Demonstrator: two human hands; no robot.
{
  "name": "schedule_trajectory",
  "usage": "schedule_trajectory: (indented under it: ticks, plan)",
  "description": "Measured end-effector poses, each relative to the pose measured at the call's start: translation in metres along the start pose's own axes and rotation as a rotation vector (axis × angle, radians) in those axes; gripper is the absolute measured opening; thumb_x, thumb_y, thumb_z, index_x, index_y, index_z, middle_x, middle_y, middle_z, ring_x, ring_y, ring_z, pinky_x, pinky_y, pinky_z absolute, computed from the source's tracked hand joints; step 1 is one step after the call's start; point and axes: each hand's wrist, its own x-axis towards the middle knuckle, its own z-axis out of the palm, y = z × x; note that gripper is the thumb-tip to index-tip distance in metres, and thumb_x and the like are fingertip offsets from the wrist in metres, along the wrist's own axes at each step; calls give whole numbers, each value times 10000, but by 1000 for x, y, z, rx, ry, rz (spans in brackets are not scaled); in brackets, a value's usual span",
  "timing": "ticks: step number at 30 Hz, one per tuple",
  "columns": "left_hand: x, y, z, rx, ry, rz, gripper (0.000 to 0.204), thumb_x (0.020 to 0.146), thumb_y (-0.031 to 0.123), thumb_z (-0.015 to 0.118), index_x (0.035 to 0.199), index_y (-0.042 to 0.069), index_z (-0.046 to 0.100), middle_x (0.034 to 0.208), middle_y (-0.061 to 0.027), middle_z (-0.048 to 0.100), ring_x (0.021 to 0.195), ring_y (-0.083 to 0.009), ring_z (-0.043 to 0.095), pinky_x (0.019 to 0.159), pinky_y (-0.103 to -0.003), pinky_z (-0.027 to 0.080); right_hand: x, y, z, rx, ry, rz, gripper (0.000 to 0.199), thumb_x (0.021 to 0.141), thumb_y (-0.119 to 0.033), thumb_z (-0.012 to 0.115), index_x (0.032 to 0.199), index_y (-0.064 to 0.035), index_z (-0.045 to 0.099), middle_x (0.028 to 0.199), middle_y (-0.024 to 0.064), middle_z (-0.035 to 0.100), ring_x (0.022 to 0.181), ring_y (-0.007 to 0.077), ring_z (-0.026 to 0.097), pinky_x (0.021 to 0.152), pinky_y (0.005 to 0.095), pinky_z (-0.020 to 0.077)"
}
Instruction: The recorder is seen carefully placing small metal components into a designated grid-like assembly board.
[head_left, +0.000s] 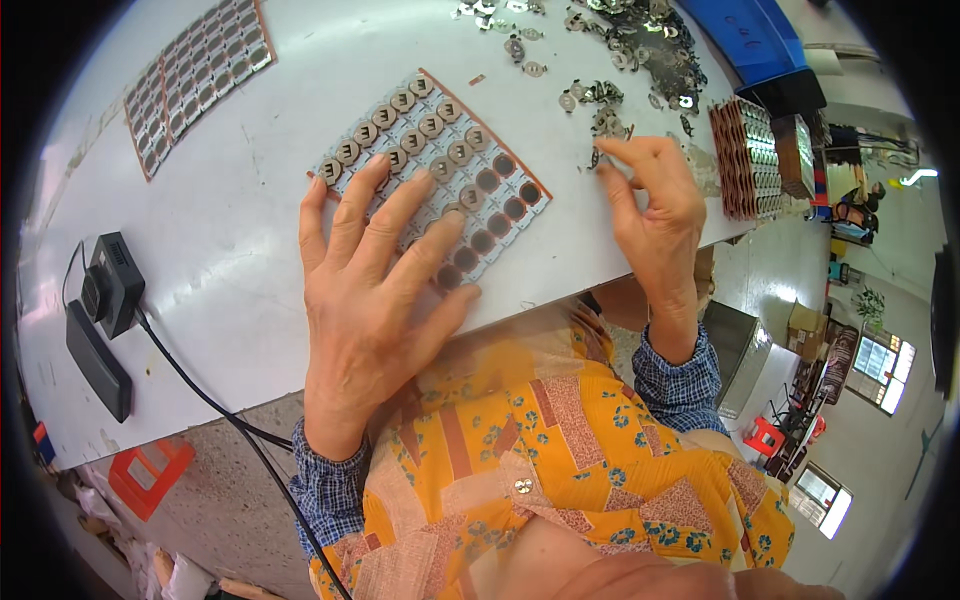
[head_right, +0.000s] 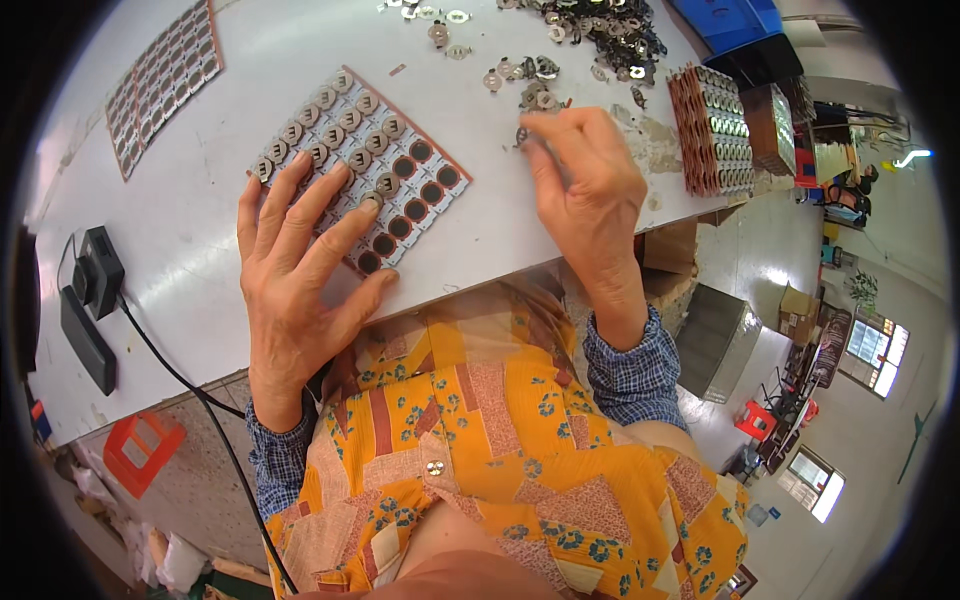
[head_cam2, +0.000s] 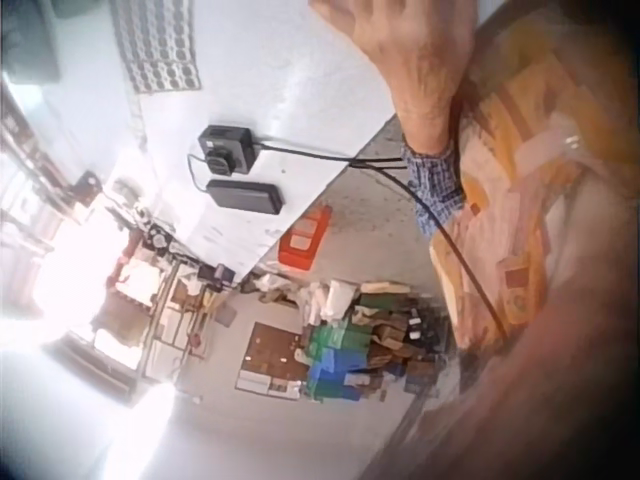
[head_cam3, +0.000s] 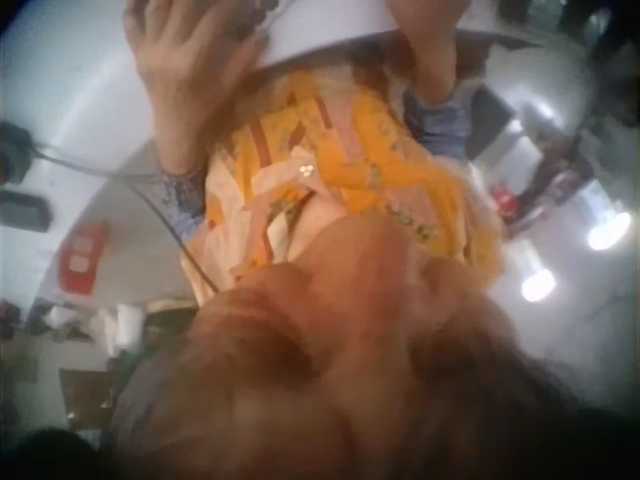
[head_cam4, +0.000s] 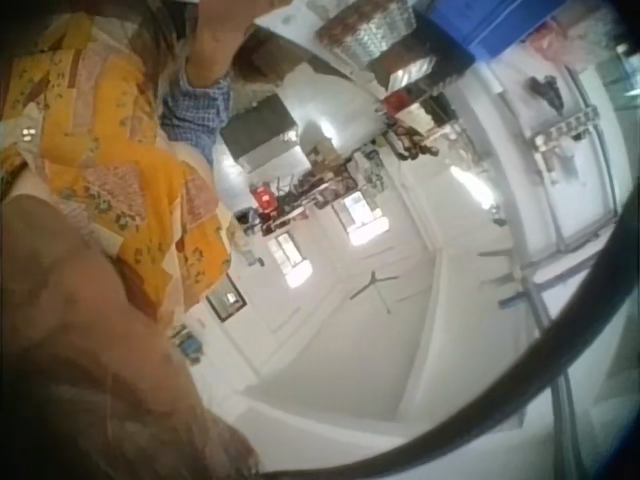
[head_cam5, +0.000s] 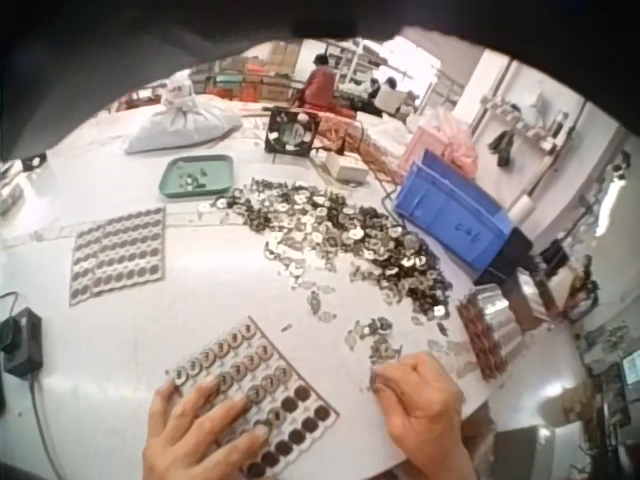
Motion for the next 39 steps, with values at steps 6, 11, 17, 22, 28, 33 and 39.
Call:
schedule_trajectory:
  ticks: [6,11,17,22,28,33,39]
  plan:
    - [0,0,1,4,-2,-7,547,718,254,937,1244,152,829,1495,-109,714,1498,-400,568,1300,-642,310,-1,-8,2,149,-189,22,192,906,76,814,1059,-33,774,1021,24,697,764,107,593,642,260,468]
    - [0,-1,2,-1,1,-5,541,726,257,933,1246,150,826,1498,-108,711,1499,-397,565,1297,-641,312,7,-19,-3,258,-299,148,195,893,88,806,1037,-38,774,947,25,698,751,129,609,646,285,478]
    - [-2,0,1,-4,-4,-18,530,740,256,927,1250,159,823,1498,-105,709,1510,-388,555,1292,-639,310,27,-24,2,85,-268,-194,182,903,89,801,1041,-28,781,974,21,746,827,140,651,701,266,499]
    - [-2,1,1,-20,-1,-24,522,753,267,927,1254,162,823,1502,-97,706,1515,-385,550,1294,-638,307,24,-35,16,274,-302,-94,191,909,86,812,1076,-6,792,966,42,749,876,104,662,739,249,514]
    - [-3,-1,2,-36,-1,-26,540,751,284,936,1267,173,821,1519,-91,697,1524,-381,542,1300,-643,302,24,-41,5,265,-465,38,262,937,113,773,1164,-16,797,956,16,704,830,91,654,701,231,501]
    - [-3,-2,2,-31,-10,-24,555,754,295,938,1285,185,818,1532,-88,691,1535,-377,533,1307,-642,296,27,-44,5,372,-446,77,241,1010,68,730,1215,-46,788,943,-14,724,809,46,630,658,206,476]
    - [-3,0,2,-29,-16,-29,558,757,299,939,1289,185,817,1536,-88,690,1540,-376,530,1311,-638,291,25,-45,18,677,-524,369,180,1054,32,701,1206,-20,783,931,-5,755,747,23,628,628,193,489]
